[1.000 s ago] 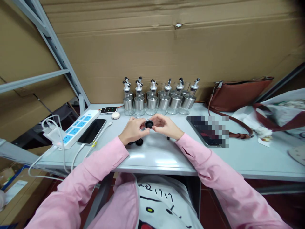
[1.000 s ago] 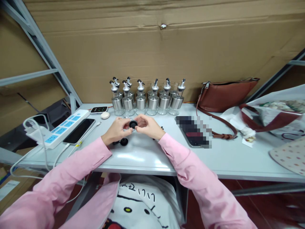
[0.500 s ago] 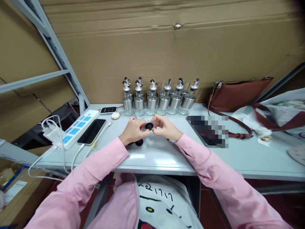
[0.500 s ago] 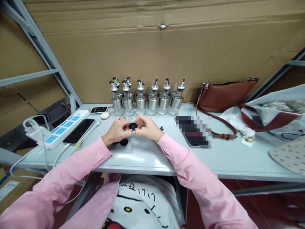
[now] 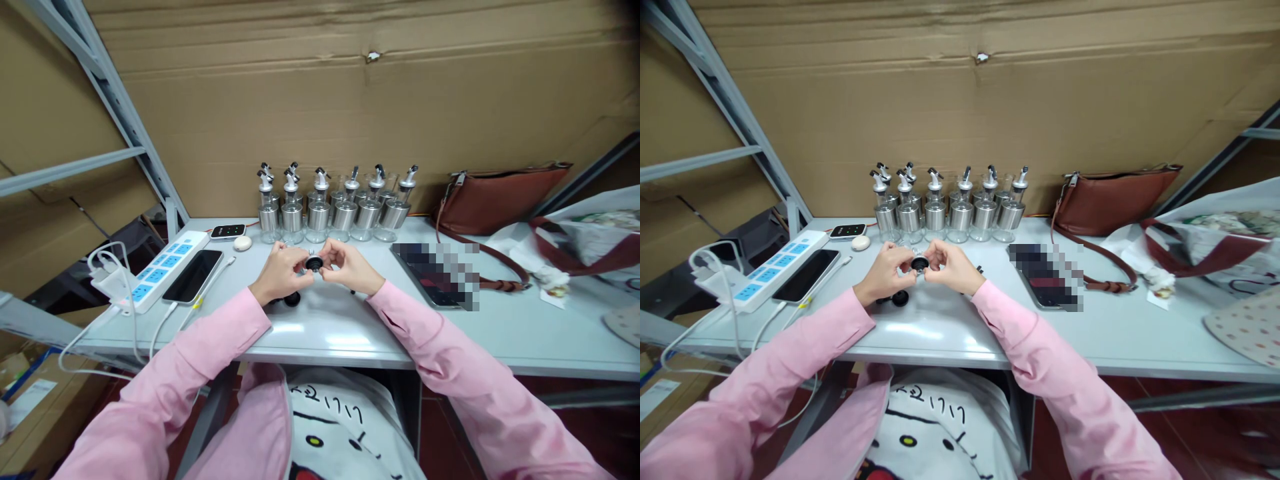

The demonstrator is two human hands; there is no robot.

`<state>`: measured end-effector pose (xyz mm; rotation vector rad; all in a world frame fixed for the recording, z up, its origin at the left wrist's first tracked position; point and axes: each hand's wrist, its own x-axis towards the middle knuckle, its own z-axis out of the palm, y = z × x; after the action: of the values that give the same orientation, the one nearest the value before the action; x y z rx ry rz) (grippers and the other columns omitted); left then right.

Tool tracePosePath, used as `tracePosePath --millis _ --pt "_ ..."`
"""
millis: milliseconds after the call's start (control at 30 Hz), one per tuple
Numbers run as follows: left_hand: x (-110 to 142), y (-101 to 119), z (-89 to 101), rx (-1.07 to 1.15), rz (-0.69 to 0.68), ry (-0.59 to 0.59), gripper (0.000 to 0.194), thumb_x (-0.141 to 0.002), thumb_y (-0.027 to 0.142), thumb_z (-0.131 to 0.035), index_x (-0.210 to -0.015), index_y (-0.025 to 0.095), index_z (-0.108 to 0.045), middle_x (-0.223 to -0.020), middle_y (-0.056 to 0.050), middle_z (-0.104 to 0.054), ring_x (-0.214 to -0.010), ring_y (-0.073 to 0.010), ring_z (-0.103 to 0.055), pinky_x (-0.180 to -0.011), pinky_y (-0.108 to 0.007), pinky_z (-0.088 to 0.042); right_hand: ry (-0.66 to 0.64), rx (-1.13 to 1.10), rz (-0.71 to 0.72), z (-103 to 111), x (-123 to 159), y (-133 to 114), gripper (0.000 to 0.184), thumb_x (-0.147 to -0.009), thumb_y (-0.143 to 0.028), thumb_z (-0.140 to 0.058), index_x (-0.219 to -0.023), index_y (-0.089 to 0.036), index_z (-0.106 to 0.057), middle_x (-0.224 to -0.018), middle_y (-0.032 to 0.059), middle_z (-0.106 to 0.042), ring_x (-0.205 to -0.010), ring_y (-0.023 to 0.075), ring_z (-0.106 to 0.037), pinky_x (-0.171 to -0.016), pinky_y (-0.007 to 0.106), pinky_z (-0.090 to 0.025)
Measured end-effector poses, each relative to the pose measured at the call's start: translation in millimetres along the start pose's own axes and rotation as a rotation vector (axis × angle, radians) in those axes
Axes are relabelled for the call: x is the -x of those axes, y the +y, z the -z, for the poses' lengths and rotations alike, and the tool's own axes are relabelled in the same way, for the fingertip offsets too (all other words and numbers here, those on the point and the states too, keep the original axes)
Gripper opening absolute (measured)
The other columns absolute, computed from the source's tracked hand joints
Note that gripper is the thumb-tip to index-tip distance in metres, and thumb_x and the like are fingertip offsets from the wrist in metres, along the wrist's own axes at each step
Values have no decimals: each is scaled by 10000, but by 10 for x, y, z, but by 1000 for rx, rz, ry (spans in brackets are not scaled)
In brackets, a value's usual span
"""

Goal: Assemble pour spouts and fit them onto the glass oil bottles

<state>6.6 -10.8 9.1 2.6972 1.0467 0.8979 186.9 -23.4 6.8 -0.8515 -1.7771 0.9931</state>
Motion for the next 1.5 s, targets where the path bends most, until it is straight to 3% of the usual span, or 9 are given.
tracePosePath --millis 233,467,700,867,967,1067,1200,1367,1500 --pt "16 -27 9 -30 -95 104 92 -752 222 -522 -824 165 -516 -861 -24 -595 -760 -154 -538 -710 -291 -345 13 -50 16 23 -19 -4 394 -565 -279 -778 -800 -204 -471 -838 8 -602 -730 129 -579 -737 306 -481" --pt "17 -26 -5 85 -146 159 106 -801 213 -534 -893 169 -505 -946 -43 -568 -738 -135 -544 -757 -299 -417 87 -22 37 69 -43 36 355 -581 -366 -789 -744 -196 -524 -862 28 -611 -820 165 -587 -710 307 -480" --pt "38 -58 -72 272 -117 119 296 -814 273 -585 -1058 194 -437 -947 -31 -558 -755 -124 -577 -721 -267 -463 119 -35 34 114 -57 23 334 -576 -369 -786 -679 -185 -526 -856 26 -613 -770 150 -573 -661 292 -447" --pt "34 -40 -49 271 -153 106 292 -869 305 -540 -1133 204 -468 -974 -41 -550 -797 -130 -559 -782 -287 -471 99 -7 21 113 -39 -16 330 -568 -390 -787 -673 -181 -554 -875 46 -660 -764 162 -590 -681 304 -452" --pt "27 -22 -9 267 -176 85 290 -877 292 -522 -1155 216 -495 -1007 -51 -536 -828 -139 -557 -812 -301 -472 64 33 21 166 -32 -55 273 -663 -436 -711 -684 -182 -611 -886 59 -691 -829 190 -616 -768 338 -458" --pt "26 -13 19 203 -199 64 255 -872 282 -510 -1115 208 -528 -1022 -60 -533 -868 -156 -556 -844 -324 -457 112 174 22 295 -43 -59 253 -768 -434 -605 -741 -190 -671 -910 70 -705 -916 218 -620 -837 361 -436" --pt "28 -15 25 115 -213 38 230 -846 257 -497 -1057 184 -555 -987 -69 -535 -888 -171 -545 -832 -324 -447 363 680 -67 516 -67 60 164 -756 -324 -609 -740 -189 -699 -851 80 -700 -881 239 -592 -827 378 -412" --pt "24 -23 2 90 -222 72 228 -790 203 -495 -1005 173 -566 -956 -66 -528 -884 -176 -545 -817 -318 -446 184 1003 -399 632 -46 216 151 -674 -331 -661 -705 -205 -738 -828 78 -698 -856 259 -597 -743 365 -410" --pt "25 -31 -12 80 -207 55 222 -776 195 -492 -988 184 -560 -962 -62 -519 -895 -176 -543 -825 -317 -450 86 1046 -505 615 -14 243 125 -605 -359 -708 -616 -237 -733 -700 66 -702 -866 290 -607 -692 365 -407"
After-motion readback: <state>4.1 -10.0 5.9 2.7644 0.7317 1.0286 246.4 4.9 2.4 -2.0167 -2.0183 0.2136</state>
